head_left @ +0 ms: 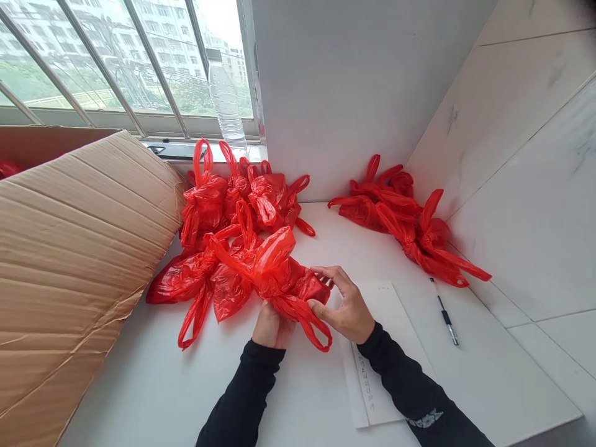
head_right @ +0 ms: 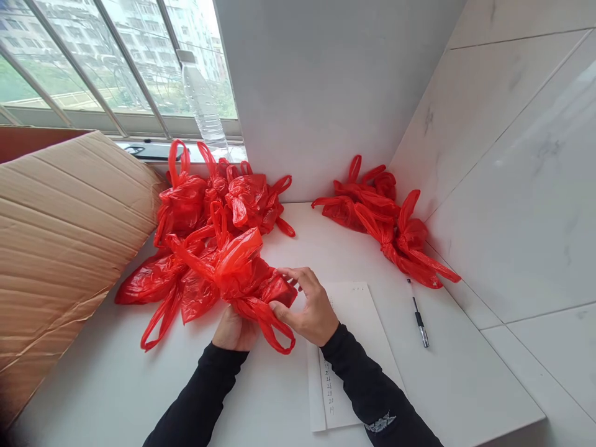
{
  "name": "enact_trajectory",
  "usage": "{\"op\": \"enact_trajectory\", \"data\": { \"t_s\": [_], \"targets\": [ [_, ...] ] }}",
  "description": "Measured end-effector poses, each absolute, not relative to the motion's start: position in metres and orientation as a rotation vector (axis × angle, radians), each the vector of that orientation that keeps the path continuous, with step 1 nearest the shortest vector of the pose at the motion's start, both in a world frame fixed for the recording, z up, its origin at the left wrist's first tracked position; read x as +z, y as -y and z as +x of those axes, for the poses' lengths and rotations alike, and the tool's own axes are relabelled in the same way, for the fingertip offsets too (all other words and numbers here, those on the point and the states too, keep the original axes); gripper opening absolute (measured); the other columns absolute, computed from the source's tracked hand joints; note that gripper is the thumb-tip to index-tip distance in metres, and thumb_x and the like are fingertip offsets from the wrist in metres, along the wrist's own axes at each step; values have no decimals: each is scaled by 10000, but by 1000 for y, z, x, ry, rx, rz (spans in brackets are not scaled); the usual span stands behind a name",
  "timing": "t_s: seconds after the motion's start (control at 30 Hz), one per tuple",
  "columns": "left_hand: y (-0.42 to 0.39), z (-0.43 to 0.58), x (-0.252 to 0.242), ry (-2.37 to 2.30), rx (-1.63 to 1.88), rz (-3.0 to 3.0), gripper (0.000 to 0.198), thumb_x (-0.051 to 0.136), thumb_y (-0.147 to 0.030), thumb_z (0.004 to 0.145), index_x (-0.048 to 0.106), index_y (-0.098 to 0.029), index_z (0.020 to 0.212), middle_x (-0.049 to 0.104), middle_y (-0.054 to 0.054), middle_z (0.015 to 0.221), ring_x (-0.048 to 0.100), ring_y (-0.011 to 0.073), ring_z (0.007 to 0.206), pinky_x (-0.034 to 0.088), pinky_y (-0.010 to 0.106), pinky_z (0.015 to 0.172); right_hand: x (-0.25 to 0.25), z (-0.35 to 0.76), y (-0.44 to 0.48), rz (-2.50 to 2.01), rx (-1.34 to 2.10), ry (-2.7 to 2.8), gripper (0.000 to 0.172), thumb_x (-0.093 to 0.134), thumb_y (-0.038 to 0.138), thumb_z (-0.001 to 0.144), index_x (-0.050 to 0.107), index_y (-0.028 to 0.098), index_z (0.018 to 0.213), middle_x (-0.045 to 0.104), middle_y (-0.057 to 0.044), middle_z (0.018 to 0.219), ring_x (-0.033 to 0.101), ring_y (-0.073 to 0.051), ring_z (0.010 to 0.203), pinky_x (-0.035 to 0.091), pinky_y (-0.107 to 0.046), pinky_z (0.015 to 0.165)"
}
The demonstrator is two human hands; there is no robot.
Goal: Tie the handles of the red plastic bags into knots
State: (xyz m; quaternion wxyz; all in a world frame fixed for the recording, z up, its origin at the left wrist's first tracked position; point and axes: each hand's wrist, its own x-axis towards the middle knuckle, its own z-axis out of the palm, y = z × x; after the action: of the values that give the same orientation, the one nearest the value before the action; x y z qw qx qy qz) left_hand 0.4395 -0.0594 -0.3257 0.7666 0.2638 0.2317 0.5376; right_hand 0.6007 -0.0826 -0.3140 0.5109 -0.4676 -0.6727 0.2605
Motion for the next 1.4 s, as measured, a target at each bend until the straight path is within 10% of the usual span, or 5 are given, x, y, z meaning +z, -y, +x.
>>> {"op": "enact_trajectory", "data": {
  "t_s": [0.37, 0.67, 1.4],
  "targets": [
    [59, 440, -330, -577, 1188, 631, 506, 773, -559, 699, 716, -173, 1021, 738, 122, 1038, 657, 363, 1073, 543, 482, 889, -318, 599, 84, -1116, 711, 1565, 336, 625, 199, 821, 628, 251, 1152, 628, -41, 1024, 584, -196, 875, 509, -369, 846],
    [60, 444, -335, -744, 1285, 950, 565, 791, -354, 756, 602, -223, 1272, 695, 92, 1180, 642, 270, 1110, 489, 397, 992, -315, 600, 85, -929, 1089, 1480, 492, 431, 614, 947, 605, 227, 1196, 648, -76, 1080, 604, -238, 955, 481, -387, 895],
    [63, 447, -332, -842, 1308, 1026, 622, 794, -310, 749, 579, -214, 1324, 704, 98, 1185, 651, 277, 1094, 506, 383, 955, -320, 603, 77, -1065, 1071, 1275, 209, 616, 338, 878, 617, 197, 1031, 663, -34, 957, 610, -218, 897, 501, -357, 864]
  ]
}}
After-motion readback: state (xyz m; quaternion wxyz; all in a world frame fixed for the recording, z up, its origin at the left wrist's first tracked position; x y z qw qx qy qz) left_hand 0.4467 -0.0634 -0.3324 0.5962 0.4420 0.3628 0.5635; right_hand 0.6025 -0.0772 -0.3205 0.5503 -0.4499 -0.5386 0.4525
